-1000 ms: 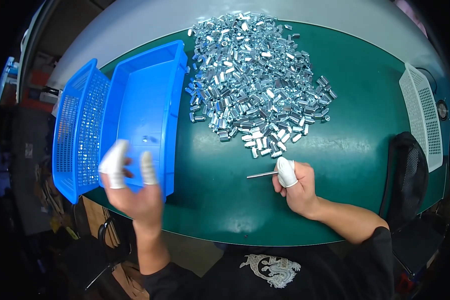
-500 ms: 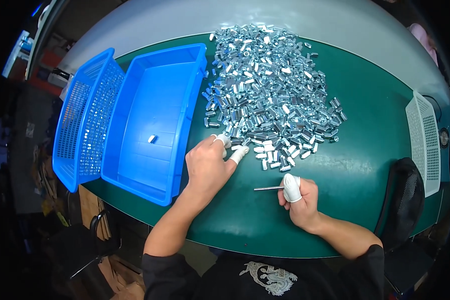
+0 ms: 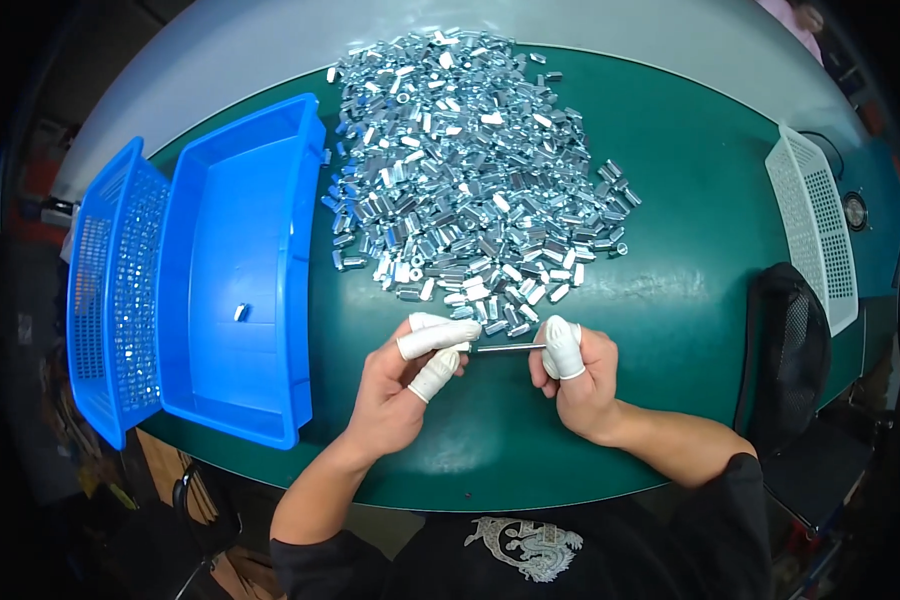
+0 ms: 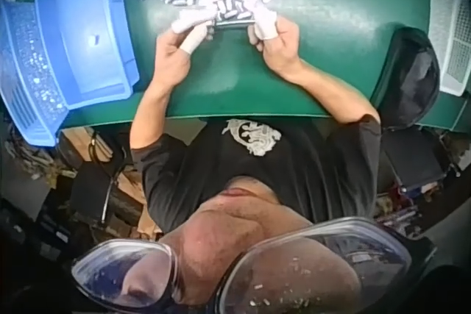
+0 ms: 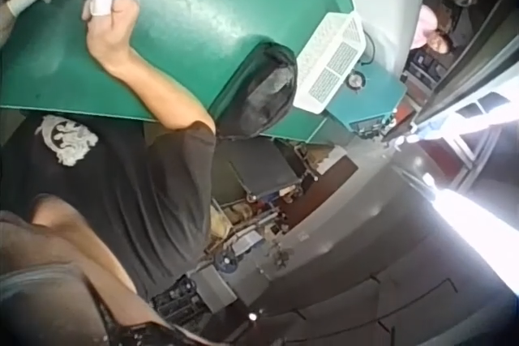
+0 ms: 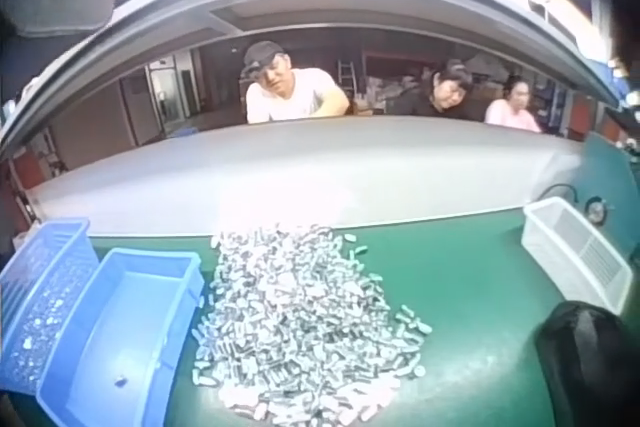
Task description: Assembling small metal hardware components at a manual workstation.
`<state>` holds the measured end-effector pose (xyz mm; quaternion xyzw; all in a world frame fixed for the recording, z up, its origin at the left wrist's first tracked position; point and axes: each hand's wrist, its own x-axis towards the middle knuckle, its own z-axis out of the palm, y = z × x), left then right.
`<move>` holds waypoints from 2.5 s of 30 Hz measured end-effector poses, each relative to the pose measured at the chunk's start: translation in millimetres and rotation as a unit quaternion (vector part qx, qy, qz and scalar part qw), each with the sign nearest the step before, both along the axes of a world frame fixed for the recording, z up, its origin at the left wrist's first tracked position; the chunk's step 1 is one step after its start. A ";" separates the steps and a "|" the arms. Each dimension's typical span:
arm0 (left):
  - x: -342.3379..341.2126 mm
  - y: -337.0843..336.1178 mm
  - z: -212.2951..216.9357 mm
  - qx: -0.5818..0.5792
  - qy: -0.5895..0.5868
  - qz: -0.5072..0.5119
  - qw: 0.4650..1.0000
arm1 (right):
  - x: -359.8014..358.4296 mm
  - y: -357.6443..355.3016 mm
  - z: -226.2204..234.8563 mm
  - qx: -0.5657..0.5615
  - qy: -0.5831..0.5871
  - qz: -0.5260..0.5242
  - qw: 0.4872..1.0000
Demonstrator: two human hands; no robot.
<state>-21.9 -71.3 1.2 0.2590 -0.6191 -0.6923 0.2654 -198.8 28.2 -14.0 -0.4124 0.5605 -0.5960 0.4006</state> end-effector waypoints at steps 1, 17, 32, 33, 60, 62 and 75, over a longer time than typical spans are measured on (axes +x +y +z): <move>-1.0 2.3 1.4 0.024 -0.003 -0.005 1.000 | -0.2 0.4 -0.4 0.003 0.000 -0.004 1.000; -6.2 8.3 -11.4 0.120 0.034 0.006 0.992 | 3.8 -3.9 1.9 -0.020 0.057 0.034 0.998; -12.2 19.2 -21.2 -0.170 0.026 -0.012 0.985 | 7.7 -1.5 5.5 -0.020 0.048 0.085 0.995; -11.8 16.4 -20.4 -0.190 0.032 -0.021 0.981 | 7.3 -2.9 4.6 -0.024 0.055 0.092 0.994; 33.7 -37.1 45.8 -0.528 -0.236 0.455 0.678 | 9.7 3.8 -2.7 0.023 0.050 0.093 0.994; 27.7 -32.9 38.1 -0.580 -0.213 0.407 0.673 | 11.4 2.7 -0.3 0.017 0.048 0.090 0.995; -11.5 -25.0 -9.1 -0.440 -0.266 0.182 0.838 | 5.1 4.2 -5.3 0.005 0.042 0.086 0.995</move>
